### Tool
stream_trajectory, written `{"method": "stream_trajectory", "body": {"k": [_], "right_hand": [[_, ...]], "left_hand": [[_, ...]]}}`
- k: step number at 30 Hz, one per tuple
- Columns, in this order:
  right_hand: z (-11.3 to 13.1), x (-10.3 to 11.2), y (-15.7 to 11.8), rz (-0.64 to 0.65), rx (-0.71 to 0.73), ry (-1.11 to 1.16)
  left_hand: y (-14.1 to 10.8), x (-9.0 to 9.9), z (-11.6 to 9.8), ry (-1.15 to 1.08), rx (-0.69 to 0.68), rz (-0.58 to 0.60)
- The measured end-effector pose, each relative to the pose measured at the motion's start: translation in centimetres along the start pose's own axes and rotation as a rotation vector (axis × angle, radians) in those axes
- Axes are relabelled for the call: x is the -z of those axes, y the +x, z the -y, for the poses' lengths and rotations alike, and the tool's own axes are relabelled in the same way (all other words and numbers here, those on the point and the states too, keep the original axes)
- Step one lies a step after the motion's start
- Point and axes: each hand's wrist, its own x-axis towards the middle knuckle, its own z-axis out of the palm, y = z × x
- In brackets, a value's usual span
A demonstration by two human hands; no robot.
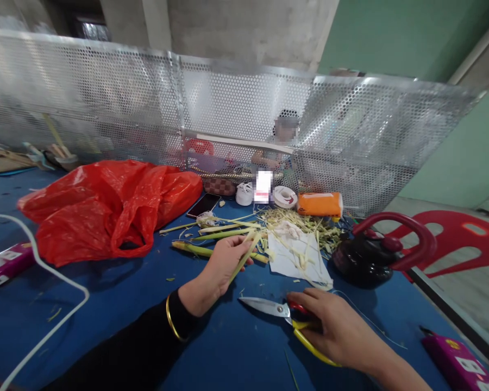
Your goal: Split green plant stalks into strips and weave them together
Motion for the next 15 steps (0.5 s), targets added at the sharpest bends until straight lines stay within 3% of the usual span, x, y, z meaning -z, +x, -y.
{"method": "stream_trajectory", "body": {"k": [4,7,10,15], "right_hand": [[-0.3,1.1,0.6,-0.055,-0.009,0.032],[-1.0,1.4,3.2,-0.228,-0.107,0.025],[-1.8,0.4,7.3,-0.363,-0.214,0.026],[-3.1,-1.8,11.9,-0.412,-0.24,0.078]], "left_hand": [[-0.6,-0.5,0.1,-0.006,0.013,0.039],[-0.8,-0.8,0.3,0.007,0.018,0.078],[-0.9,-0.9,0.6,0.037,0.039,0.13],[-0.8,-0.9,1.0,0.064,0.064,0.178]]}}
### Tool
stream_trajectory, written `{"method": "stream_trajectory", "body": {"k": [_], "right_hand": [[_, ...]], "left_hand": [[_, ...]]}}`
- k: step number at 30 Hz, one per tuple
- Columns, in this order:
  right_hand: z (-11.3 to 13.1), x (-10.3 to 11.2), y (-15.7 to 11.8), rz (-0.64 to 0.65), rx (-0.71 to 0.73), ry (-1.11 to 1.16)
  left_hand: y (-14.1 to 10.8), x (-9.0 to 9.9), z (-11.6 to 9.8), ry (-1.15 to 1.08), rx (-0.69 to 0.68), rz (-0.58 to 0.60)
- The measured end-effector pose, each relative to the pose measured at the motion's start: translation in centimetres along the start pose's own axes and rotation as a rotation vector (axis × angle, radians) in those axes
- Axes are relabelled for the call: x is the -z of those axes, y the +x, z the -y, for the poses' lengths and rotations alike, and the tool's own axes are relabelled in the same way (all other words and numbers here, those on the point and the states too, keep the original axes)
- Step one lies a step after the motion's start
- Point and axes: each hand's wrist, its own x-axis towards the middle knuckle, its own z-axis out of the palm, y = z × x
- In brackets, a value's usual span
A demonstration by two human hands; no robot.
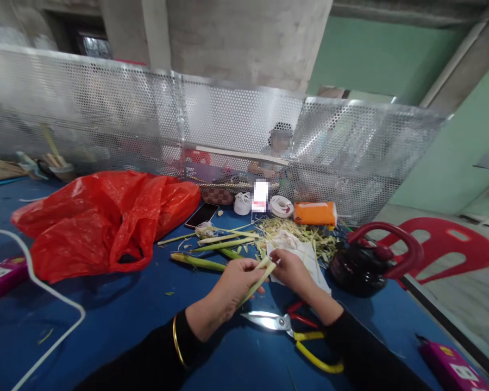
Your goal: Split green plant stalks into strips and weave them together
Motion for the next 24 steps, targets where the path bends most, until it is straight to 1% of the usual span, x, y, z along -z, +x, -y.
{"method": "stream_trajectory", "body": {"k": [2,4,5,7,8,9,11,13,15,17,20,22,24], "right_hand": [[-0.8,0.6,0.3,-0.065,-0.032,0.032],[-1.6,2.4,0.2,-0.202,-0.099,0.049],[-1.7,3.3,0.0,-0.28,-0.139,0.051],[-1.3,4.7,-0.4,-0.356,-0.181,0.111],[-0.6,4.9,-0.7,-0.31,-0.224,0.309],[0.3,4.7,-1.1,-0.231,-0.223,0.39],[2.6,3.7,-2.0,-0.076,-0.194,0.488],[4.7,2.5,-2.8,0.022,-0.177,0.568],[5.9,1.8,-3.3,0.088,-0.203,0.777],[6.2,2.0,-3.4,0.1,-0.252,0.916],[5.4,3.0,-3.0,0.051,-0.332,1.026],[4.8,3.5,-2.6,0.013,-0.367,1.083],[4.6,3.7,-2.4,-0.003,-0.376,1.121]], "left_hand": [[0.1,-0.1,0.1,-0.022,0.012,-0.006],[0.1,-0.2,0.1,-0.045,0.018,-0.035],[0.1,-0.3,0.1,-0.053,0.011,-0.055],[0.0,-0.5,0.1,-0.056,-0.019,-0.102],[0.0,-0.6,0.2,-0.052,-0.043,-0.125],[0.0,-0.7,0.3,-0.051,-0.076,-0.143],[-0.2,-0.8,0.4,-0.063,-0.163,-0.159],[-0.4,-0.8,0.4,-0.084,-0.243,-0.153],[-0.6,-0.9,0.4,-0.103,-0.27,-0.152],[-0.8,-1.0,0.3,-0.162,-0.227,-0.144],[-1.0,-1.0,0.1,-0.293,-0.089,-0.103],[-1.1,-1.0,0.0,-0.322,-0.019,-0.092],[-1.2,-1.0,-0.2,-0.318,0.011,-0.071]]}}
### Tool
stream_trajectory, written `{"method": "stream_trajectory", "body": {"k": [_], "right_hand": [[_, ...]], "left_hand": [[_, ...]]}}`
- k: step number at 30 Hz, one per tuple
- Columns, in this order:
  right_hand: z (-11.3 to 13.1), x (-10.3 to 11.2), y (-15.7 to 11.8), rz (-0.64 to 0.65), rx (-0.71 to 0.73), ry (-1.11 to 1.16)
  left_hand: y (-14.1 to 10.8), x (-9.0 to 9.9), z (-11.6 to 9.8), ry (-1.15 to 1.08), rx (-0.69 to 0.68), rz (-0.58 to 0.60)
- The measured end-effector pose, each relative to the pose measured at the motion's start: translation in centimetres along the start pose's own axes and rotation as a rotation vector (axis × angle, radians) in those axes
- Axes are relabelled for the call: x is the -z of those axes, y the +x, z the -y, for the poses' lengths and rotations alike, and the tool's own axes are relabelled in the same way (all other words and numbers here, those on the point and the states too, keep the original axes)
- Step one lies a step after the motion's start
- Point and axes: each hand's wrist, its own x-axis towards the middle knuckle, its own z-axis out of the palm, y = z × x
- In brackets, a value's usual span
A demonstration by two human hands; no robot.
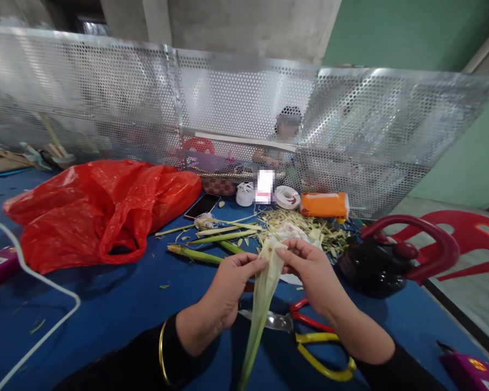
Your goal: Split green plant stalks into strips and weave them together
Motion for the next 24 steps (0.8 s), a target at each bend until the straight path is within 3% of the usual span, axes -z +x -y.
{"method": "stream_trajectory", "body": {"k": [4,9,17,24], "right_hand": [[-0.28,-0.27,0.07,0.04,0.013,-0.084],[-0.63,-0.65,-0.21,0.117,0.036,-0.256],[-0.36,-0.44,-0.37,0.153,0.016,-0.221],[-0.97,-0.58,-0.42,0.162,0.072,-0.292]], "left_hand": [[0.0,-0.02,-0.07,0.023,0.013,0.05],[0.19,-0.07,0.19,0.095,-0.07,0.036],[0.44,-0.07,0.13,0.117,-0.096,0.016],[0.7,0.27,0.25,0.325,-0.215,0.003]]}}
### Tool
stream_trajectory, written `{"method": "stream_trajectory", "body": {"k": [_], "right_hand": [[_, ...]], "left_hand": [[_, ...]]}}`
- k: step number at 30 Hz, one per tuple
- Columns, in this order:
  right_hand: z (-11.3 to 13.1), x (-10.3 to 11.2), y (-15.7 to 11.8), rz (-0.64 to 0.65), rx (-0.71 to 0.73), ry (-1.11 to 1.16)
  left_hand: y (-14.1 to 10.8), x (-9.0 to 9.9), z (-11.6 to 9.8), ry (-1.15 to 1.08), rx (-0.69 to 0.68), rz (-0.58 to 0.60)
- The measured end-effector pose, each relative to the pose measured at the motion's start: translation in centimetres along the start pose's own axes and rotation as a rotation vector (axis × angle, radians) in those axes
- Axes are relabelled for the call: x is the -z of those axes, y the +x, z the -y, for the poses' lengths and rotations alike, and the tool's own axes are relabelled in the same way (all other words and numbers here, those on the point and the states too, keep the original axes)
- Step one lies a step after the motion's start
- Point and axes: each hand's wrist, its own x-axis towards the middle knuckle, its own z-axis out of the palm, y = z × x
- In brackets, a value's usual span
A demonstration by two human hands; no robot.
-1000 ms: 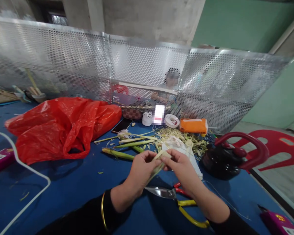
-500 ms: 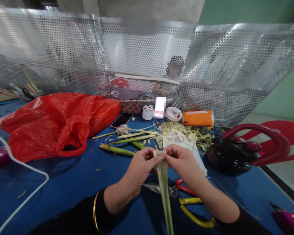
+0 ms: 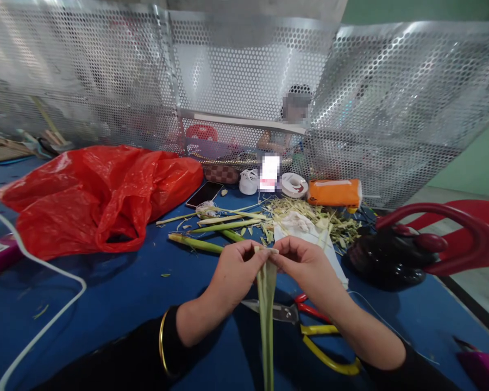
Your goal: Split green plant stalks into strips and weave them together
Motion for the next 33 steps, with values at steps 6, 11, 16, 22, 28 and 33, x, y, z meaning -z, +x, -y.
{"method": "stream_trajectory", "body": {"k": [6,11,16,22,28,33], "right_hand": [[-0.02,-0.04,-0.06,-0.015,0.009,0.017],[-0.22,-0.15,-0.04,-0.028,0.018,0.043],[-0.51,-0.15,-0.06,-0.028,0.034,0.038],[-0.54,-0.16,-0.28,-0.036,0.129,-0.051],[-0.35,-0.47,-0.33,-0.056,0.121,-0.047],[-0.57,-0.93,-0.34,-0.029,0.054,0.052]], "left_hand": [[0.05,0.09,-0.04,0.127,-0.082,-0.032],[0.05,0.16,0.04,0.114,-0.084,-0.032],[0.05,0.2,0.08,0.08,-0.066,-0.035],[0.11,0.02,0.23,-0.003,-0.003,-0.04],[0.09,0.12,0.05,-0.011,-0.045,-0.043],[0.23,0.25,0.03,0.021,-0.105,-0.104]]}}
